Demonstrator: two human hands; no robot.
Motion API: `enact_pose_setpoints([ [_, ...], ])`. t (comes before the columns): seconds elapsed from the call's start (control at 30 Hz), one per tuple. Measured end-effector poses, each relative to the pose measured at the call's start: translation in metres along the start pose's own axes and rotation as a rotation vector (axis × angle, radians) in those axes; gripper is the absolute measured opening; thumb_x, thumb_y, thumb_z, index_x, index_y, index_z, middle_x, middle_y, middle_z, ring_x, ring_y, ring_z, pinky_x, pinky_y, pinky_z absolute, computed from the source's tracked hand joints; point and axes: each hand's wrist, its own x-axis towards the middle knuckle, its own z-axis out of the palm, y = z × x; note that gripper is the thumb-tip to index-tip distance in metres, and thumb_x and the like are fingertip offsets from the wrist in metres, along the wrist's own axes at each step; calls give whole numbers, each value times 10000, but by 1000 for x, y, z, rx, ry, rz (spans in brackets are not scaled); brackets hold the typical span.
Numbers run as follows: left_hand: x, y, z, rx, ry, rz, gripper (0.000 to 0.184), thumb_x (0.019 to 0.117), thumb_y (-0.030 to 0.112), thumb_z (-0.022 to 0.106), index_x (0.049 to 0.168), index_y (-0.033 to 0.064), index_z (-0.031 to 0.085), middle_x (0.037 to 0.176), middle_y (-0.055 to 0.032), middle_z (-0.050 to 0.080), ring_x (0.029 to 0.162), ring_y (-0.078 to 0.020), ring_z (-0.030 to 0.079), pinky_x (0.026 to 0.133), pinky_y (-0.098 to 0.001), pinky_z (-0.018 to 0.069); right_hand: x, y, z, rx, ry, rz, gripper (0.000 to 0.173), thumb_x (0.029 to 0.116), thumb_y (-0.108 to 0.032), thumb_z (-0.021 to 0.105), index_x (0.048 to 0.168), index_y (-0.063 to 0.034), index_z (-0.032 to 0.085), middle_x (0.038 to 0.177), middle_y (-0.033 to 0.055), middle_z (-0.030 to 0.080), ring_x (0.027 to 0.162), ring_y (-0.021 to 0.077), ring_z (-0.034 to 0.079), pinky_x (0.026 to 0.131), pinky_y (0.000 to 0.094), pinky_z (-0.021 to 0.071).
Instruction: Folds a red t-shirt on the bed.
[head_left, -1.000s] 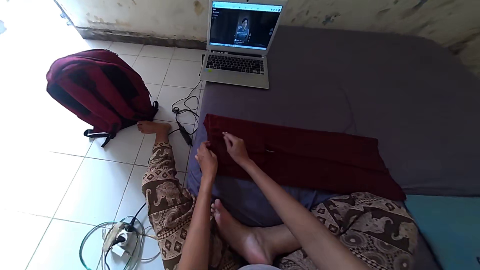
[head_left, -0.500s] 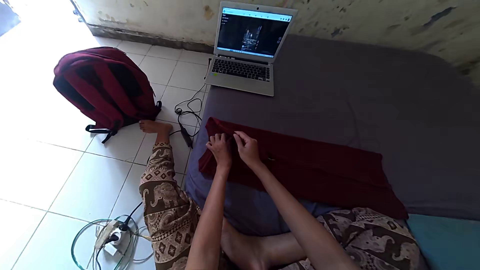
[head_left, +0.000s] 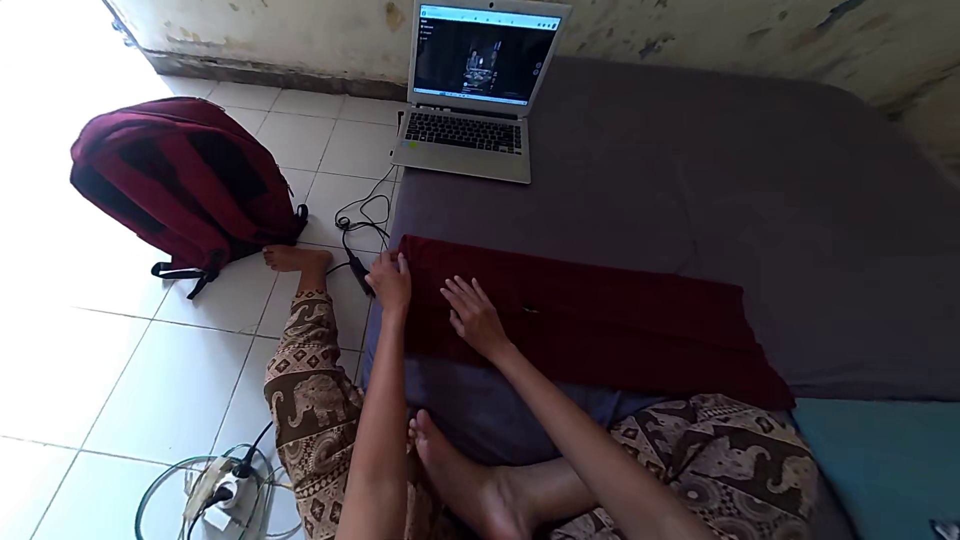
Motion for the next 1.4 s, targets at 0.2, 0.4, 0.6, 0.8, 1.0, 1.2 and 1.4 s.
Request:
enact_pose_setpoints([
  [0.2, 29, 14, 6, 99, -192, 190, 295, 1046, 133, 552, 1307, 74, 676, 1290, -271, 629, 1256, -483, 542, 1024, -705, 334, -15, 13, -13, -20, 21, 89, 387, 904, 74, 554, 1257, 24, 706, 1334, 196, 669, 1262, 439, 616, 1077, 656, 425],
  [0.4, 13, 30, 15, 213, 27, 194, 313, 1013, 68, 519, 1270, 4, 687, 1374, -354, 542, 1328, -576, 441, 1070, -725, 295, -24, 7, -25, 86, 7, 152, 370, 1003, -185, 564, 1317, -31, 686, 1414, 136, 630, 1369, 391, 538, 1149, 688, 316],
  [0.6, -19, 10, 66, 332, -105, 577, 564, 1073, 394, 374, 1498, 48, 507, 1589, -281, 362, 1495, -507, 272, 1183, -736, 49, -31, 43, -67, 38, -321, 753, 597, 1113, -425, 310, 1610, -94, 324, 1687, 152, 236, 1576, 378, 124, 1208, 697, -19],
  [0.8, -20, 14, 64, 406, -163, 463, 603, 1059, 414, 405, 1527, 37, 457, 1602, -325, 295, 1501, -543, 206, 1167, -748, -2, -99, 141, -179, 1, -75, 1081, 519, 1105, -322, 391, 1511, -5, 460, 1564, 236, 432, 1475, 402, 378, 1211, 574, 274],
  [1.0, -70, 75, 94, 296, -178, 633, 625, 1023, 360, 510, 1462, -83, 483, 1556, -302, 401, 1471, -554, 279, 1131, -798, 49, -173, 259, -259, 70, 181, 1564, 466, 1108, -222, 423, 1455, 85, 464, 1407, 346, 532, 1354, 474, 494, 1135, 576, 369],
  [1.2, -115, 86, 151, 348, -235, 733, 653, 995, 499, 476, 1479, 66, 540, 1584, -211, 414, 1467, -519, 322, 1105, -815, 75, -168, 317, -263, 84, 210, 1384, 522, 1088, -287, 505, 1504, 22, 446, 1451, 324, 502, 1375, 500, 448, 1124, 640, 338],
  [1.4, -116, 80, 152, 435, -265, 715, 724, 950, 588, 487, 1494, 113, 535, 1600, -221, 382, 1453, -583, 284, 1071, -845, 83, -164, 354, -255, 7, 47, 1300, 313, 1065, -190, 556, 1251, 35, 667, 1420, 297, 524, 1353, 477, 468, 1089, 659, 354],
])
